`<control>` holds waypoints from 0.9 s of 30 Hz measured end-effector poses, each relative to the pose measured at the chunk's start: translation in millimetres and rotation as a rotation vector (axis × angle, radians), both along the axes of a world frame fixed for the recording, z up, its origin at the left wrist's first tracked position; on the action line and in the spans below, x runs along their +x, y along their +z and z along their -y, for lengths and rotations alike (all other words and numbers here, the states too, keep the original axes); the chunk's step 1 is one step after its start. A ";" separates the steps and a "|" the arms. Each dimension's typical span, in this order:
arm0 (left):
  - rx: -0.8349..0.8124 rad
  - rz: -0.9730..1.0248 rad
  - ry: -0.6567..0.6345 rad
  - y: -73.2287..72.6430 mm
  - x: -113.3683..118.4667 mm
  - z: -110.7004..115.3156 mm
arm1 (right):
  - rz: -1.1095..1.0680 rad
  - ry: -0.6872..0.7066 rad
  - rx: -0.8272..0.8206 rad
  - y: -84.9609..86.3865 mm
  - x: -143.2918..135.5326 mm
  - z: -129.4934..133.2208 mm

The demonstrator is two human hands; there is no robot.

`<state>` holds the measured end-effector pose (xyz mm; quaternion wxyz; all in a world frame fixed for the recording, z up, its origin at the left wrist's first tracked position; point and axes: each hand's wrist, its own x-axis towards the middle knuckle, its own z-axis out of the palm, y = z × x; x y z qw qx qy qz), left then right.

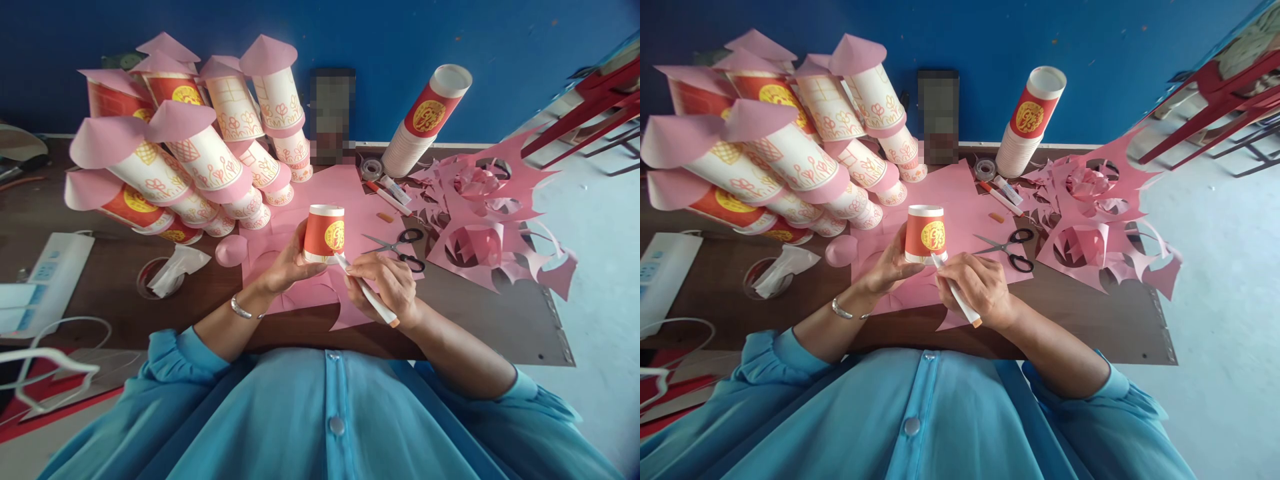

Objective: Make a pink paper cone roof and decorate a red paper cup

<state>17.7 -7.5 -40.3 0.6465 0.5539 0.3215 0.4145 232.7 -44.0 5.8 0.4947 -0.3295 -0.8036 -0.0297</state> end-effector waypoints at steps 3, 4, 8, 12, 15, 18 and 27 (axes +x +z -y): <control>-0.004 0.006 -0.006 0.0 -0.1 0.2 | -0.016 0.023 -0.021 -0.2 -0.2 0.7; -0.013 0.006 -0.002 0.0 0.1 0.3 | -0.028 0.037 -0.031 -0.6 -0.4 1.1; -0.019 -0.007 0.021 0.6 0.6 0.5 | -0.061 0.080 -0.071 -2.6 -1.1 2.9; -0.022 -0.032 0.017 2.8 -0.1 0.9 | -0.077 0.094 -0.105 -3.7 -1.3 4.0; -0.003 -0.045 0.018 3.9 -0.5 1.1 | -0.087 0.107 -0.127 -2.9 -0.8 4.1; 0.002 -0.028 0.010 3.0 -0.2 1.1 | -0.091 0.117 -0.126 -0.3 0.1 3.7; -0.052 -0.059 0.009 2.7 -1.0 0.5 | -0.069 0.075 -0.040 3.9 1.8 1.2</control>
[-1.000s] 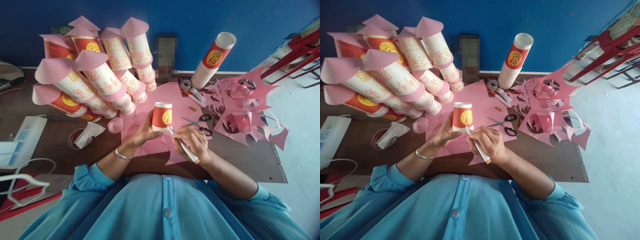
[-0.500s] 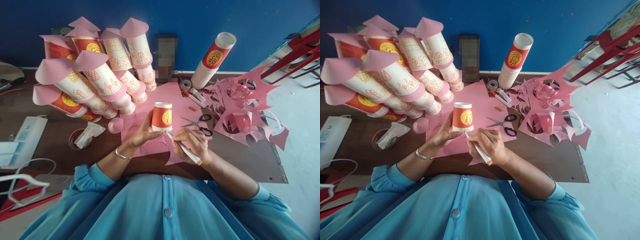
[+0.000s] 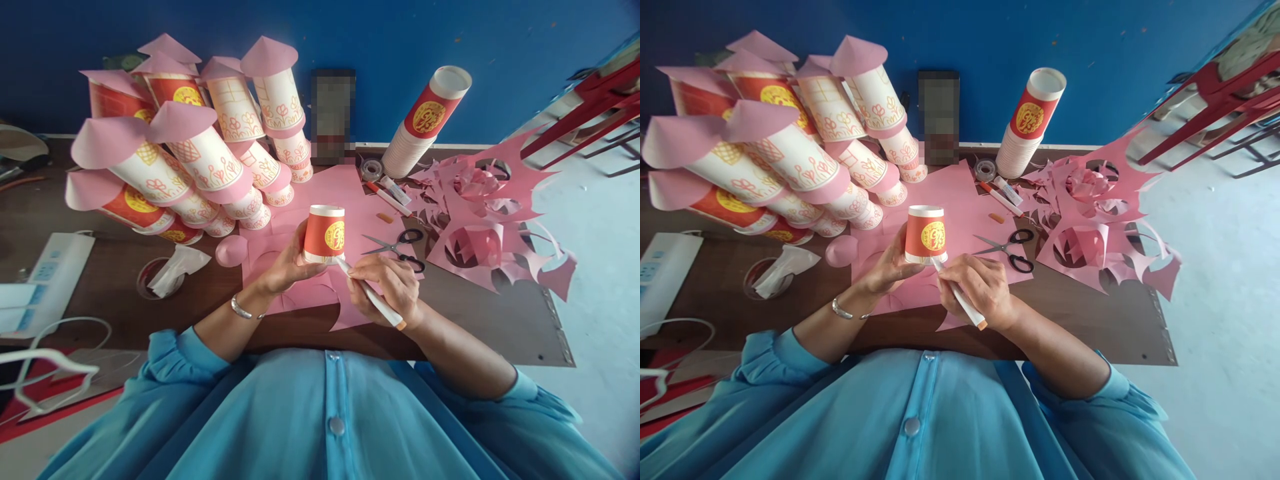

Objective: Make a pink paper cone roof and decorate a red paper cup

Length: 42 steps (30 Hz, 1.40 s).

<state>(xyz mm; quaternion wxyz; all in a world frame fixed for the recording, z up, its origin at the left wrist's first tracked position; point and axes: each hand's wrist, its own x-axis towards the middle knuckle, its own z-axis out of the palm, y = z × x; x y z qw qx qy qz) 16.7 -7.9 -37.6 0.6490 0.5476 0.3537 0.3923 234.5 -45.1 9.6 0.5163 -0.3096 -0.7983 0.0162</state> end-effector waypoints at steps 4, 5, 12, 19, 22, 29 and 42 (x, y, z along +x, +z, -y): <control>0.025 -0.004 -0.011 -0.2 -0.3 -0.5 | 0.007 -0.019 0.022 -1.3 -0.9 -1.0; 0.035 0.002 -0.012 -0.6 -0.1 -0.5 | 0.016 -0.031 0.022 -1.5 -0.9 -1.0; 0.029 0.017 -0.020 -3.0 0.2 -0.3 | 0.031 -0.021 0.013 -2.6 -0.5 -0.9; 0.025 0.027 -0.039 -4.5 -0.3 -1.3 | 0.040 -0.037 0.021 -3.6 -1.7 -1.0; 0.036 0.029 -0.032 -4.1 0.2 -1.3 | 0.042 -0.056 0.013 -3.8 -1.0 -0.6; 0.012 -0.008 -0.030 1.1 0.5 -0.5 | 0.055 -0.056 -0.008 -1.8 1.1 1.0; 0.083 0.024 -0.041 -5.4 -1.1 -1.8 | 0.020 -0.031 0.046 1.1 -1.0 -0.7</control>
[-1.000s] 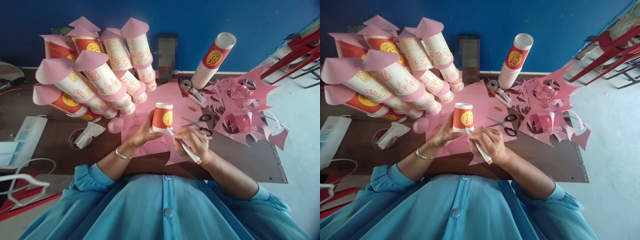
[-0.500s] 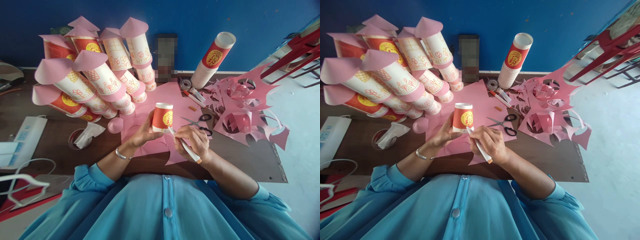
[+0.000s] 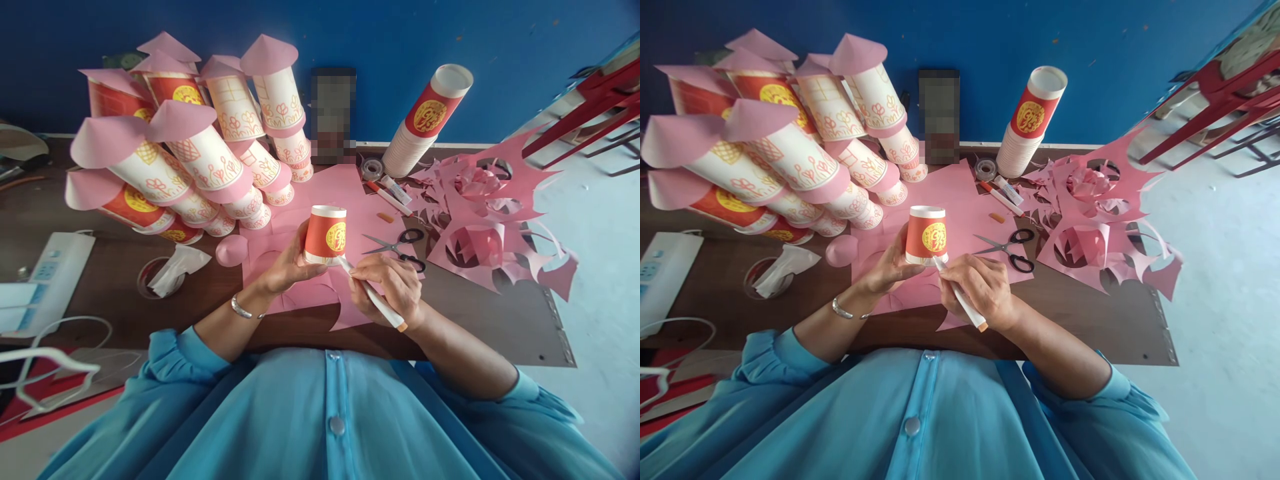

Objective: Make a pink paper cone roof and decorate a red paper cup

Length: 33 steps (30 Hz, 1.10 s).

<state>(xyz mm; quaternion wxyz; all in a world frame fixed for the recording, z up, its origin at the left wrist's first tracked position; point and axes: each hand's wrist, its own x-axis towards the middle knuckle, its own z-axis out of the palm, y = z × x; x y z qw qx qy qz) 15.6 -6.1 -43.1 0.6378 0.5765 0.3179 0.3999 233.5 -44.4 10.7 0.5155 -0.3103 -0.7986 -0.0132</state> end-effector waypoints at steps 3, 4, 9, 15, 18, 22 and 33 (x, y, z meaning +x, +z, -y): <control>0.006 0.002 0.000 0.3 0.0 0.0 | 0.016 0.002 -0.004 -1.7 -0.3 -0.1; 0.007 -0.002 0.003 0.5 0.1 0.0 | 0.020 -0.001 -0.009 -2.5 -0.3 -0.1; -0.016 -0.008 0.014 0.3 0.0 -0.4 | 0.020 -0.001 -0.024 -4.7 -0.7 0.0; -0.023 -0.012 0.008 -1.0 0.1 -0.1 | 0.010 0.026 -0.015 -5.5 -1.4 -0.3; -0.017 -0.022 0.014 -0.4 0.9 0.6 | 0.008 0.028 -0.015 -6.3 -1.3 -0.6; -0.014 -0.038 0.021 2.1 1.3 1.4 | 0.018 0.015 -0.009 -6.0 -0.9 -0.6; -0.061 -0.010 0.025 5.8 2.8 1.6 | 0.015 -0.020 -0.040 -4.4 1.2 1.0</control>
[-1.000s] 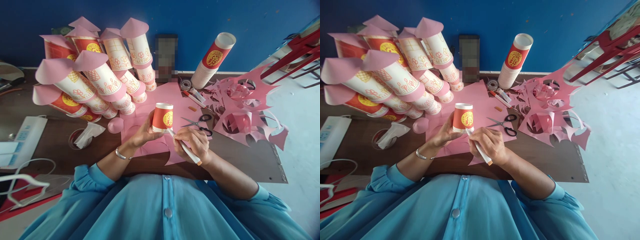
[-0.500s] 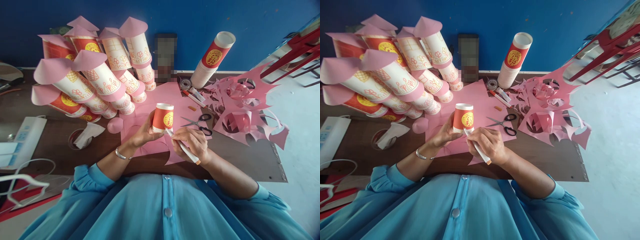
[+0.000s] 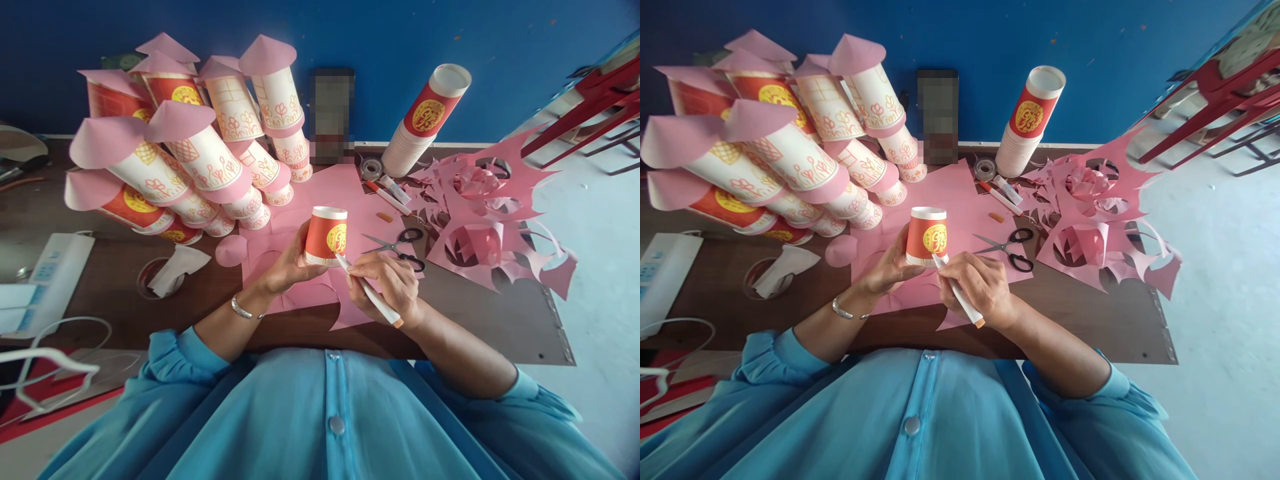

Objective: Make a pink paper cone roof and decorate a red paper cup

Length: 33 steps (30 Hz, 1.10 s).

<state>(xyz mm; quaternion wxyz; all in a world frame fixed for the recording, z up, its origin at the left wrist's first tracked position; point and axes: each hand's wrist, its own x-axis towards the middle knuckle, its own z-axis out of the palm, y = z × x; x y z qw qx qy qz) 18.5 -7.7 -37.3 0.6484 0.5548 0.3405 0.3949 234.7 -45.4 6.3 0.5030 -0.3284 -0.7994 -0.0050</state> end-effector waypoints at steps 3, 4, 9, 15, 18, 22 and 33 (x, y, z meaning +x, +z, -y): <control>-0.007 -0.003 0.004 0.6 0.0 0.0 | 0.004 -0.002 0.003 1.1 -0.1 0.1; 0.001 -0.006 0.003 0.5 -0.1 -0.1 | 0.010 -0.005 0.004 1.5 -0.2 0.1; 0.034 -0.012 0.003 -0.2 -1.2 -1.7 | 0.015 -0.015 0.021 0.7 -1.1 -0.6; 0.067 -0.007 -0.012 0.5 -1.2 -2.3 | 0.003 -0.027 0.018 -0.4 -0.2 -1.0; 0.046 0.030 -0.014 -0.1 -0.8 -1.8 | 0.022 -0.043 0.009 1.9 0.4 -0.3; 0.018 0.041 -0.014 -1.3 -0.8 -1.3 | 0.024 -0.056 0.002 4.4 0.0 0.5; 0.004 0.049 0.014 -3.5 -1.6 0.0 | 0.011 -0.050 -0.013 2.7 -0.9 2.2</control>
